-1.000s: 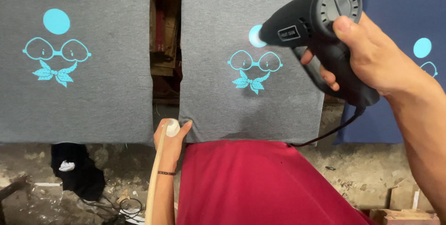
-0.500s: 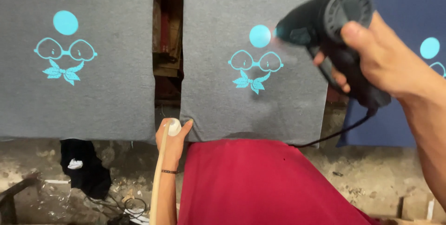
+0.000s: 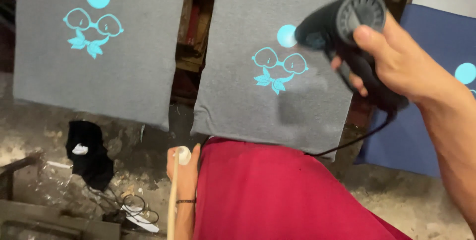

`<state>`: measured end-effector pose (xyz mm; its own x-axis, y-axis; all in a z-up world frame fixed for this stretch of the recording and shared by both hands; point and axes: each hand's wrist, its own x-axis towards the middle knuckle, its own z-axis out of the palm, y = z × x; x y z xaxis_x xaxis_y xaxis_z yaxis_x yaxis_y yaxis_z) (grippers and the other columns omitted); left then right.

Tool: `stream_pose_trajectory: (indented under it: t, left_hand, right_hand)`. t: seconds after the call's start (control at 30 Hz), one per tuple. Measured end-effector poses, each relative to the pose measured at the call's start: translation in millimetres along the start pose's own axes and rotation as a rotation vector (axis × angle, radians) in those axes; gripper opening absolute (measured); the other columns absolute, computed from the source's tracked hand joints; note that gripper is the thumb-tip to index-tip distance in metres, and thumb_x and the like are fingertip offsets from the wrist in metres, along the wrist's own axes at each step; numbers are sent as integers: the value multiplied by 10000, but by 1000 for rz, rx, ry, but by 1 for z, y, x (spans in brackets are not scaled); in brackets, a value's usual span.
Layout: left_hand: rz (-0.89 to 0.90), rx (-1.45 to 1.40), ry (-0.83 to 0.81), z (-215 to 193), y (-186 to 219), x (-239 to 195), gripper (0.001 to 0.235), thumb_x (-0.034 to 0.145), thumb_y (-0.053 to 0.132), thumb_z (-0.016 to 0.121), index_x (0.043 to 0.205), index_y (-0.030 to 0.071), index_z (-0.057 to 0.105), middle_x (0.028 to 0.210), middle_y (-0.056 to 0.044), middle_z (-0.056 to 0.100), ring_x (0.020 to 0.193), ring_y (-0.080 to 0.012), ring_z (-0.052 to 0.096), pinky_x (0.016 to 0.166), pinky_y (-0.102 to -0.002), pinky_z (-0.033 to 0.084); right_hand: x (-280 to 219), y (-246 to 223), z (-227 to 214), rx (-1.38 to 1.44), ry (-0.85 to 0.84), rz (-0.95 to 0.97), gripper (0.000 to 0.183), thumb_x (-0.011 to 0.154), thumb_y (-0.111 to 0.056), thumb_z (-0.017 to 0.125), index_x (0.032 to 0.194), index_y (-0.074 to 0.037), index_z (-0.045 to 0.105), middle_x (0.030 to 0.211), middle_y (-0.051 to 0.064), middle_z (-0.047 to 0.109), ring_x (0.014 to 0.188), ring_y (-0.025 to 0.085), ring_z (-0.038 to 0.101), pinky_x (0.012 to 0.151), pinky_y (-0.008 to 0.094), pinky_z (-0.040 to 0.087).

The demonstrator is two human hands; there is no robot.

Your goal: Using a heat gun to dry screen-printed designs on fabric panels.

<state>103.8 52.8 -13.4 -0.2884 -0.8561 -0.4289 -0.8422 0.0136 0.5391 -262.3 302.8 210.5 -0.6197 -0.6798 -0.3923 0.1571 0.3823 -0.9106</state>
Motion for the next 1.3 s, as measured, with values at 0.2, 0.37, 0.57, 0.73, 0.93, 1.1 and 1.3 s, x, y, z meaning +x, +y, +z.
stream_pose_trajectory:
  t: [0.2,0.37,0.57,0.73,0.93,1.1,1.3]
  left_hand:
    - [-316,41,-135,-17,8,-37,403,742,423,819,961,167,597,834,-8,650,780,-209,602,752,-363,486]
    - [-187,82,-151,-6,-54,-42,426,748,448,850,968,149,640,890,-54,718,885,-252,666,825,-388,504]
    - [-356,83,-237,-41,-6,-54,415,801,507,732,968,134,659,898,-58,688,924,-266,626,861,-375,463]
    - [-129,74,-226,-58,-70,-8,290,889,397,603,1074,177,642,937,-128,712,915,-361,637,836,-437,473]
    - [-141,69,-299,-150,-71,29,397,1006,504,467,957,153,647,811,-116,683,813,-266,610,748,-388,444]
    - [-114,34,-265,-183,-98,64,390,1001,485,497,875,128,591,797,-154,663,803,-317,571,790,-402,438]
    - [-92,38,-329,-193,-93,111,377,1002,498,472,876,155,568,763,-118,652,776,-292,571,762,-401,438]
  right_hand:
    - [-10,-3,-7,-80,-30,-6,742,1025,-633,385,882,52,633,453,134,481,326,178,473,341,281,429]
    - [-31,3,7,47,417,-45,265,1032,-215,422,1170,10,444,907,164,559,490,200,496,380,318,409]
    - [-116,58,45,712,413,-420,304,1096,-392,527,1090,-92,481,1117,-6,500,598,73,434,526,221,430]
    - [-121,51,136,890,401,-568,484,963,-508,727,1078,-78,536,1036,-5,522,574,82,442,514,227,427]
    - [-107,35,250,942,487,-525,783,731,-693,790,1256,-149,584,973,32,500,544,98,412,477,225,388]
    - [-88,15,306,965,378,-506,773,752,-698,793,1268,-154,603,959,55,500,558,110,436,495,233,404]
    - [-31,-13,333,846,360,-441,365,794,-828,750,758,-466,731,1089,127,460,523,161,390,439,288,368]
